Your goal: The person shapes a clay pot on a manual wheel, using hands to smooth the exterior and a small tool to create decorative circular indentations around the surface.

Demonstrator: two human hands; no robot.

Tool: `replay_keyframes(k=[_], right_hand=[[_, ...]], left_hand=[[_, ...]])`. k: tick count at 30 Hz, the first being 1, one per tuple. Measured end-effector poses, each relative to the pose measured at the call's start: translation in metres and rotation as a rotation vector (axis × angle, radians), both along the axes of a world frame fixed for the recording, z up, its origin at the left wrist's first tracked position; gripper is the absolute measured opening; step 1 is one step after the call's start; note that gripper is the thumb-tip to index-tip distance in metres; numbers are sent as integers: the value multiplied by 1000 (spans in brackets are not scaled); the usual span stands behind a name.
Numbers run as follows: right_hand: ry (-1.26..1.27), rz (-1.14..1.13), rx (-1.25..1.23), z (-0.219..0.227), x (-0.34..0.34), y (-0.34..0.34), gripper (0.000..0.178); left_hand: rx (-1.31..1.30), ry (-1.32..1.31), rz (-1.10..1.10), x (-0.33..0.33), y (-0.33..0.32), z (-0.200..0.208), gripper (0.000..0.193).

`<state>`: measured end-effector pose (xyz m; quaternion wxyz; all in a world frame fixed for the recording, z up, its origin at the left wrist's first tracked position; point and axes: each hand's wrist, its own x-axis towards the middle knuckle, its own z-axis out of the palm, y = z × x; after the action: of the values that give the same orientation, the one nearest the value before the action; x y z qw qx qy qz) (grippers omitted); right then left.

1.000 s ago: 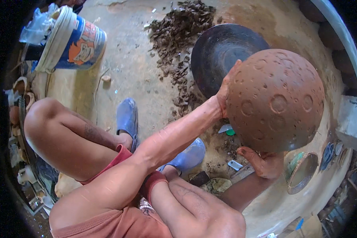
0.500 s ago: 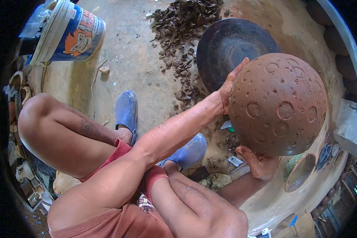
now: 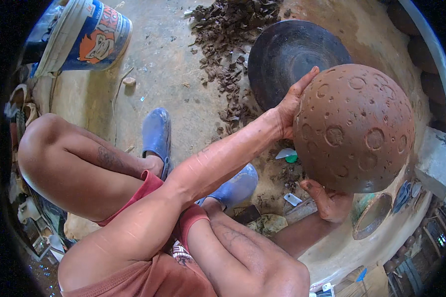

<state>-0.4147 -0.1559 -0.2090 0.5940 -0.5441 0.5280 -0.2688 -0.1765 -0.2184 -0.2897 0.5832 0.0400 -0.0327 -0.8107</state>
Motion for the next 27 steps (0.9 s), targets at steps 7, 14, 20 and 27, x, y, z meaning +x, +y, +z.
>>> replay_keyframes(k=[7,14,20,27], right_hand=[[100,210,-119,-17,-31,-17,103],[56,-8,-145,-23,-21,-5,98],[168,63,-101,-15,-27,-9,98],[-4,76,-273,-26,-31,-2,104]], left_hand=[[-14,30,17,-8,5,16,95],[101,184,-150,9,-5,13,93],[46,-14,-10,-4,1,2,94],[42,-19,37,-4,3,4,97]])
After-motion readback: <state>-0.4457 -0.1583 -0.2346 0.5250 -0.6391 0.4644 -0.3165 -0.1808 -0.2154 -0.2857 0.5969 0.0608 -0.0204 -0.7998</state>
